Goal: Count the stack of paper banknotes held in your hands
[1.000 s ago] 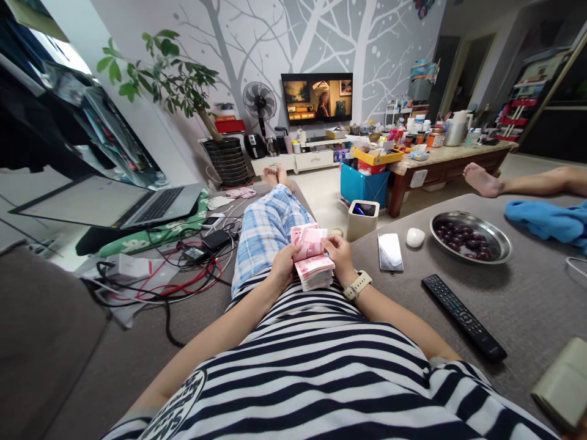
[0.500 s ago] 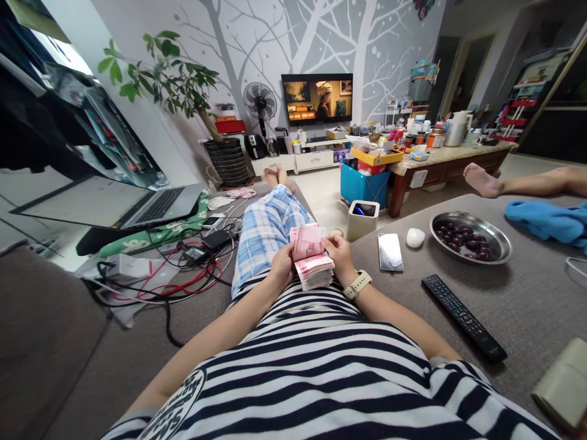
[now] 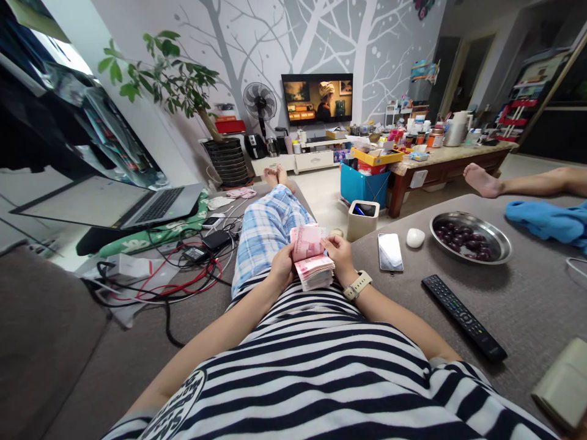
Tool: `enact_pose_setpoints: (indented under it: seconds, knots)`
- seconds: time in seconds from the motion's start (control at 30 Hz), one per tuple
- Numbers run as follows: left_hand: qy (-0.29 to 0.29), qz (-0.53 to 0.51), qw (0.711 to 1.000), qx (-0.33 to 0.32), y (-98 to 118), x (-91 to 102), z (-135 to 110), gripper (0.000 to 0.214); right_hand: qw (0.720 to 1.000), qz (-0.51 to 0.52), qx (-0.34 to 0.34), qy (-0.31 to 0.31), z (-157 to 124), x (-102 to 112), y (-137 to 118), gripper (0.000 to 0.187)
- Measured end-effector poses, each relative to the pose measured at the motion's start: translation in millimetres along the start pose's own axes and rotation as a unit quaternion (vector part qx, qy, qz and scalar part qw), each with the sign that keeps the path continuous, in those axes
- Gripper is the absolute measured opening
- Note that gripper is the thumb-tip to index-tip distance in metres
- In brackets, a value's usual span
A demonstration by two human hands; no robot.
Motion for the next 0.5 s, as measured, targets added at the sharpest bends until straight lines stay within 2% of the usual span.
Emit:
enact_pose_setpoints:
  seconds: [0.23, 0.37, 0.5]
  knots:
    - [-0.003, 0.005, 1.000, -0.009, -0.1, 0.8, -0.4, 0.014, 1.000, 0.009, 0.011, 0.009, -1.6, 1.7, -2.9, 0.043]
    - [-0.012, -0.004, 1.000, -0.015, -0.7, 0.0, 0.1, 0.013, 1.000, 0.025, -0.002, -0.002, -2.7, -0.6, 1.2, 0.049]
    - [-0.016, -0.015, 1.000, 0.004, -4.3, 0.1, 0.4, 0.016, 0.999, 0.040, 0.002, -0.002, -2.1, -1.6, 1.6, 0.052]
Point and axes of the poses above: each hand's wrist, its own z-axis towards the middle knuckle, its own x-axis out of the back of the hand, y = z × x, the point moved 8 cm from there along z, towards the middle knuckle, and after that the axes turned 13 degrees about x, right-handed, at the moved point
